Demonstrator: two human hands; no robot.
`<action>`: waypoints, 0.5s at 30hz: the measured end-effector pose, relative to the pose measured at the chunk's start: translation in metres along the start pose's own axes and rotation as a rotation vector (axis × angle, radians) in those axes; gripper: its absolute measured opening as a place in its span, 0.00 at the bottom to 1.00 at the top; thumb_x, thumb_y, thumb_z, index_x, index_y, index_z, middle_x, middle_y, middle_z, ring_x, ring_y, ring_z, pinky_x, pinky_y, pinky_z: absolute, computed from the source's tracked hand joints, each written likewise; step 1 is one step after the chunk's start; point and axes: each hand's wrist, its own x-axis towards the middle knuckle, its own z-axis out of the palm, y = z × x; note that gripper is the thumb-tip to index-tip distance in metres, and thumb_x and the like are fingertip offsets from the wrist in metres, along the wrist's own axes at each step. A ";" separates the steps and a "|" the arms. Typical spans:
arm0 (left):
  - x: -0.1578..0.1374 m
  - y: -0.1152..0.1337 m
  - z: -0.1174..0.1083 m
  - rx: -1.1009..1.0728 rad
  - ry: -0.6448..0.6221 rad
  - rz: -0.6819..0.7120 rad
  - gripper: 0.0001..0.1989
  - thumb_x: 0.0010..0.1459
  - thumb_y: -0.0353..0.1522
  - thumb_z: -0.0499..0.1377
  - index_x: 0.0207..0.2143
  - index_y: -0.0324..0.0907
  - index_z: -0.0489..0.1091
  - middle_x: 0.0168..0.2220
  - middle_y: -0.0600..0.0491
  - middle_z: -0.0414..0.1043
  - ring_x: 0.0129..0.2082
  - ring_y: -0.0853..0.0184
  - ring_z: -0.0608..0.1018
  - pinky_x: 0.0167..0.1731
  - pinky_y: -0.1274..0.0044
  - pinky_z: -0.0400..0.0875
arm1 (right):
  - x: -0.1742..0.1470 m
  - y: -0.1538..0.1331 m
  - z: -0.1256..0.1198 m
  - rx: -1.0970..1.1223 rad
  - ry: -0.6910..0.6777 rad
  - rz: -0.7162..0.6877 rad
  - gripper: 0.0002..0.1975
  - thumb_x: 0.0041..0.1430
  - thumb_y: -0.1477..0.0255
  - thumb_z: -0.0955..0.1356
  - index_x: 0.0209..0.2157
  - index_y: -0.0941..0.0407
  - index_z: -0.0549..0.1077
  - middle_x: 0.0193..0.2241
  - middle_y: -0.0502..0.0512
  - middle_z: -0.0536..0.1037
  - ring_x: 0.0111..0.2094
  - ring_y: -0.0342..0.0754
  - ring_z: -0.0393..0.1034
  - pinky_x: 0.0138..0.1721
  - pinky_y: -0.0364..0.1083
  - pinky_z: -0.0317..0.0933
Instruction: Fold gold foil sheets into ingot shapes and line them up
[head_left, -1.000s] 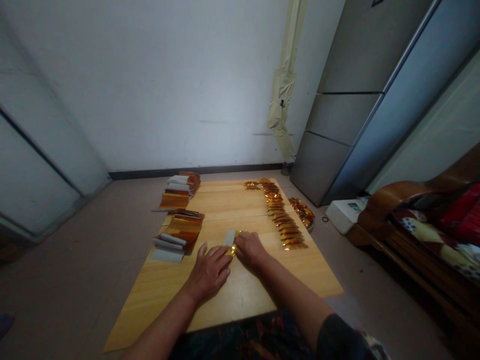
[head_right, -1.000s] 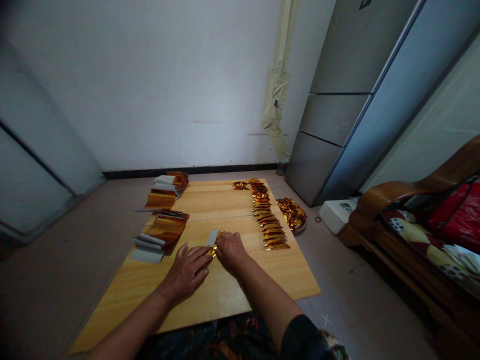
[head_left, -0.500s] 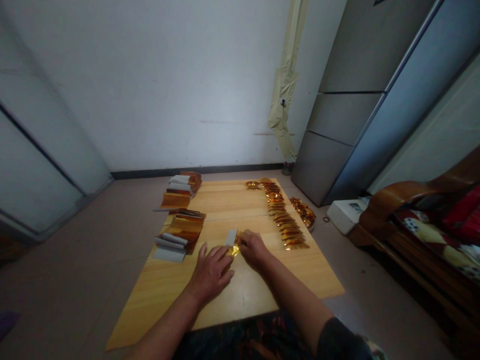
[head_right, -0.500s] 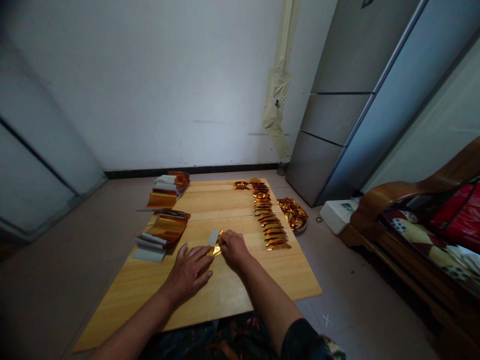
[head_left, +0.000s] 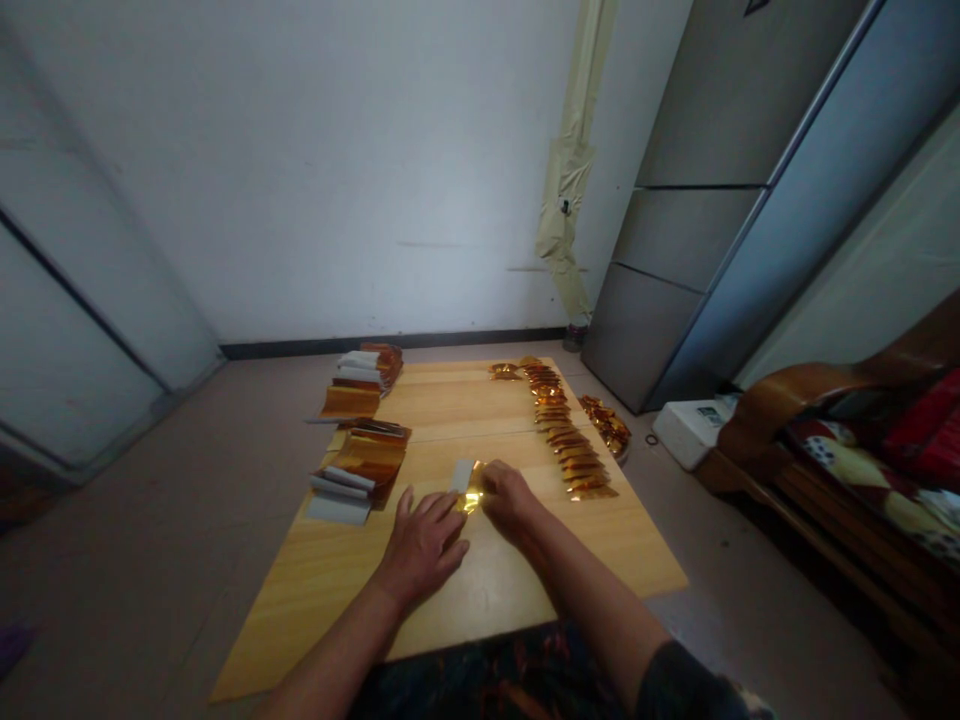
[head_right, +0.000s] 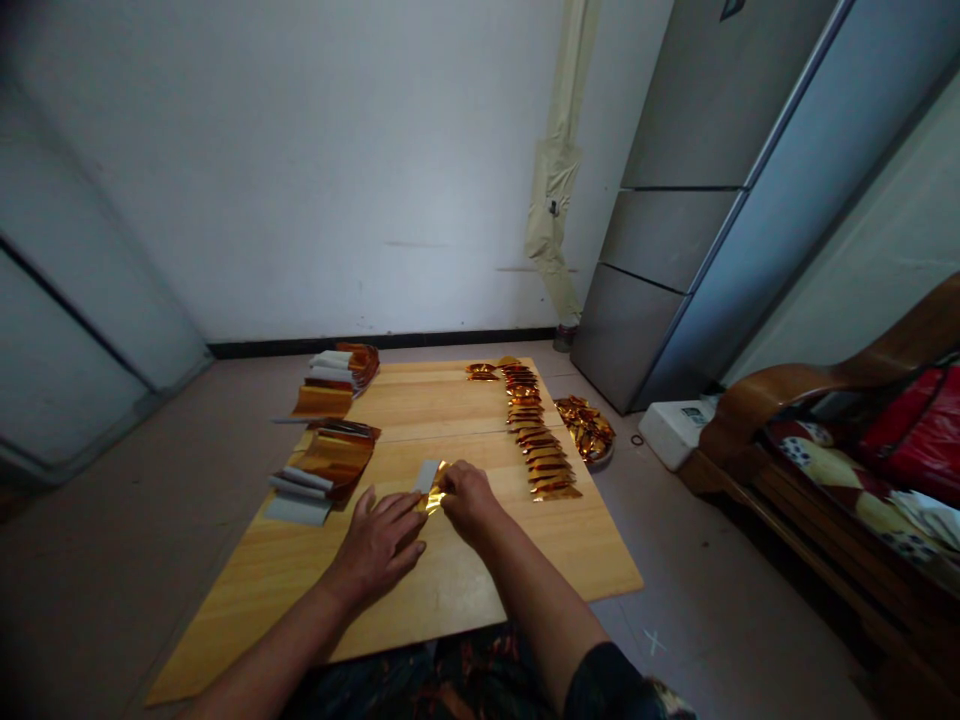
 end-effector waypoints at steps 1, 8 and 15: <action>0.000 0.001 0.000 0.000 0.000 -0.004 0.13 0.56 0.37 0.58 0.45 0.50 0.71 0.56 0.49 0.70 0.54 0.55 0.70 0.60 0.48 0.44 | 0.000 0.002 0.000 0.017 -0.009 -0.001 0.10 0.42 0.83 0.63 0.26 0.56 0.69 0.29 0.48 0.70 0.32 0.43 0.63 0.33 0.40 0.54; 0.001 -0.001 0.000 -0.002 0.035 -0.010 0.11 0.56 0.37 0.58 0.43 0.52 0.72 0.54 0.52 0.72 0.53 0.56 0.70 0.59 0.48 0.45 | -0.003 0.009 -0.001 0.025 0.013 -0.103 0.13 0.46 0.86 0.61 0.27 0.56 0.71 0.31 0.51 0.73 0.35 0.44 0.65 0.38 0.41 0.56; 0.016 -0.020 -0.005 -0.024 0.011 -0.062 0.08 0.57 0.37 0.57 0.38 0.50 0.74 0.51 0.54 0.75 0.53 0.55 0.71 0.57 0.48 0.48 | -0.020 -0.019 -0.003 -0.373 -0.034 -0.159 0.09 0.62 0.75 0.63 0.32 0.56 0.74 0.34 0.57 0.75 0.38 0.50 0.64 0.40 0.48 0.53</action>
